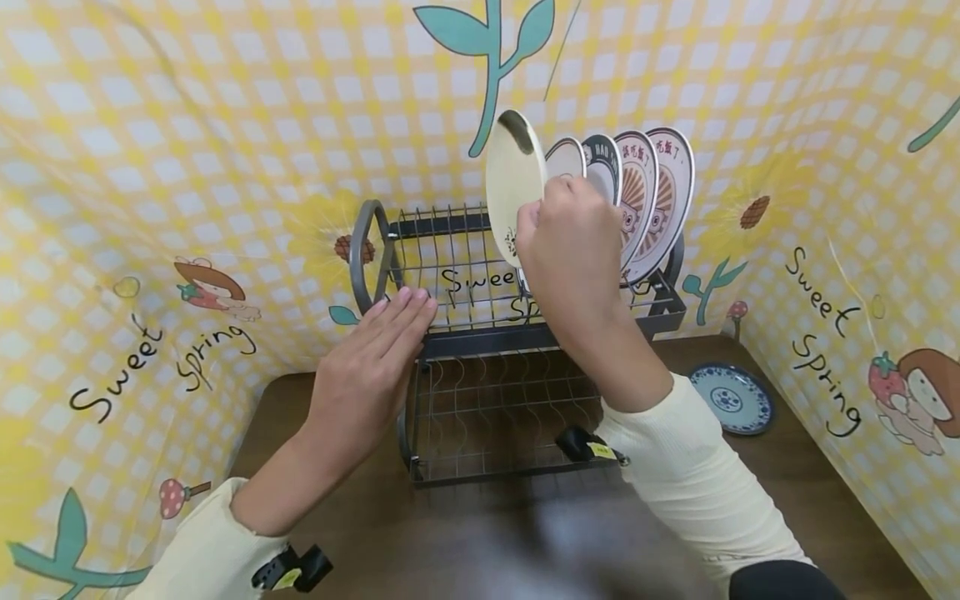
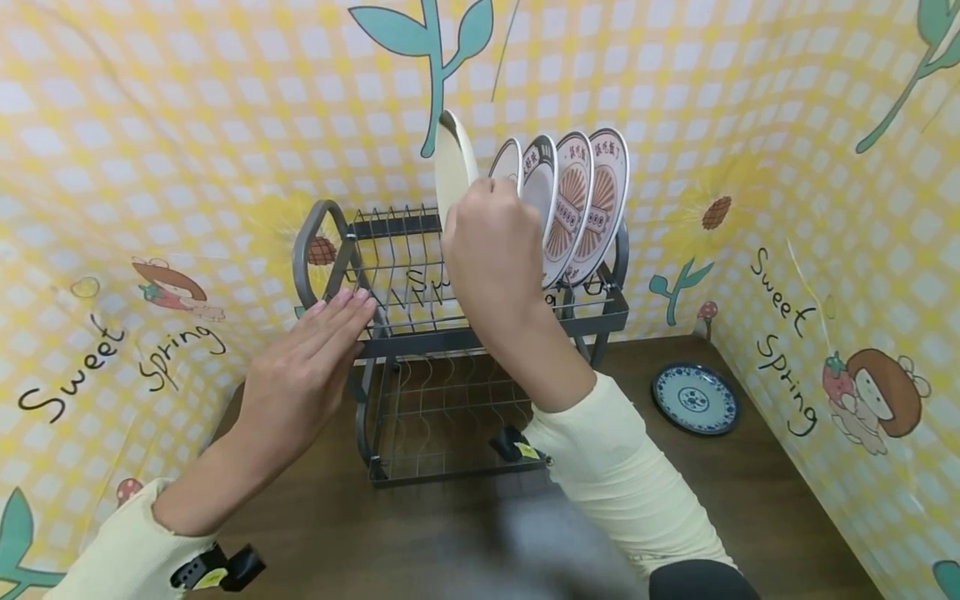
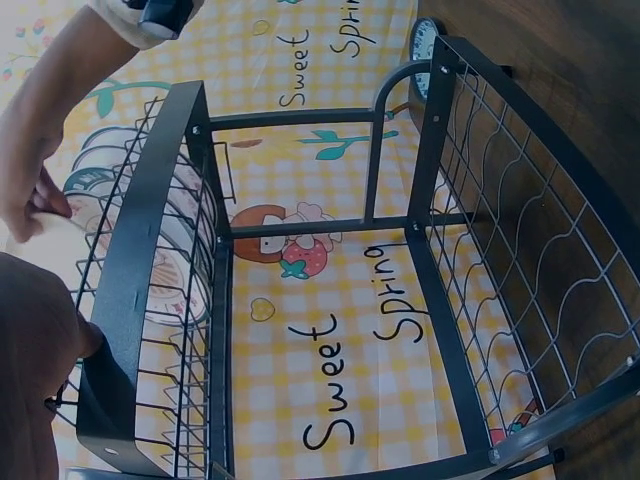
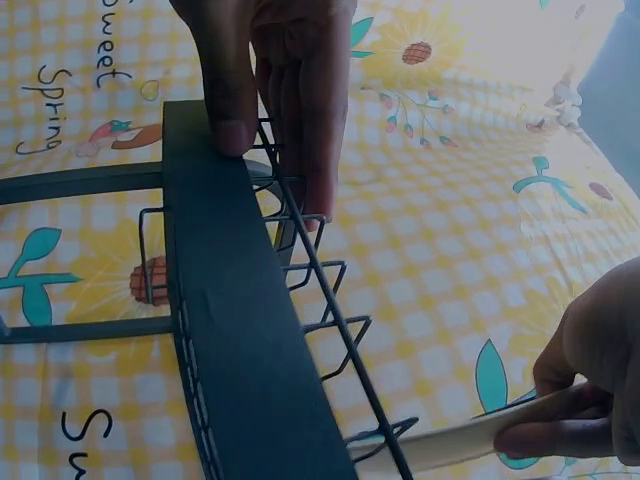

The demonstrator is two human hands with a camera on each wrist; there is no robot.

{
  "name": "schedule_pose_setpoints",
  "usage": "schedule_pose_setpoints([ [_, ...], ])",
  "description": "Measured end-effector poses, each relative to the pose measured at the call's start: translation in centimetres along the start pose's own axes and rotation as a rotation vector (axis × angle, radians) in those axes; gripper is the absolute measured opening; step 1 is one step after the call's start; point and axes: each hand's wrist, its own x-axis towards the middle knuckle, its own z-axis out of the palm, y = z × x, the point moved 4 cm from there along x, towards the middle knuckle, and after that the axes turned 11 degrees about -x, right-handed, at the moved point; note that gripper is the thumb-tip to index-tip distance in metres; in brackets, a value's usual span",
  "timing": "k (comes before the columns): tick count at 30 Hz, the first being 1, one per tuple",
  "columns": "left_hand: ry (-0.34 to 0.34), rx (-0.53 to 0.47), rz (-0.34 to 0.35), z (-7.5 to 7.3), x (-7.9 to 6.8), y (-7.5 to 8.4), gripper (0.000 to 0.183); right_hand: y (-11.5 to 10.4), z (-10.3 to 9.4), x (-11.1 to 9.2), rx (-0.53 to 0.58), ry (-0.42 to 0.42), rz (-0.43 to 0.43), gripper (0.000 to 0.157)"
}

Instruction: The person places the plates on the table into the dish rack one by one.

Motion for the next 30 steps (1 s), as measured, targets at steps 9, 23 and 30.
schedule_pose_setpoints([
  [9, -0.009, 0.007, 0.0, 0.0, 0.2, 0.0, 0.041, -0.6, 1.1, 1.4, -0.137, -0.262, 0.024, 0.028],
  [23, -0.012, 0.017, 0.0, -0.1, 0.2, 0.1, 0.04, -0.6, 2.7, 2.6, -0.089, -0.462, 0.132, 0.024],
  [30, -0.003, 0.018, 0.005, -0.1, 0.2, 0.0, 0.039, -0.8, 3.3, 2.7, -0.083, -0.499, 0.145, 0.025],
])
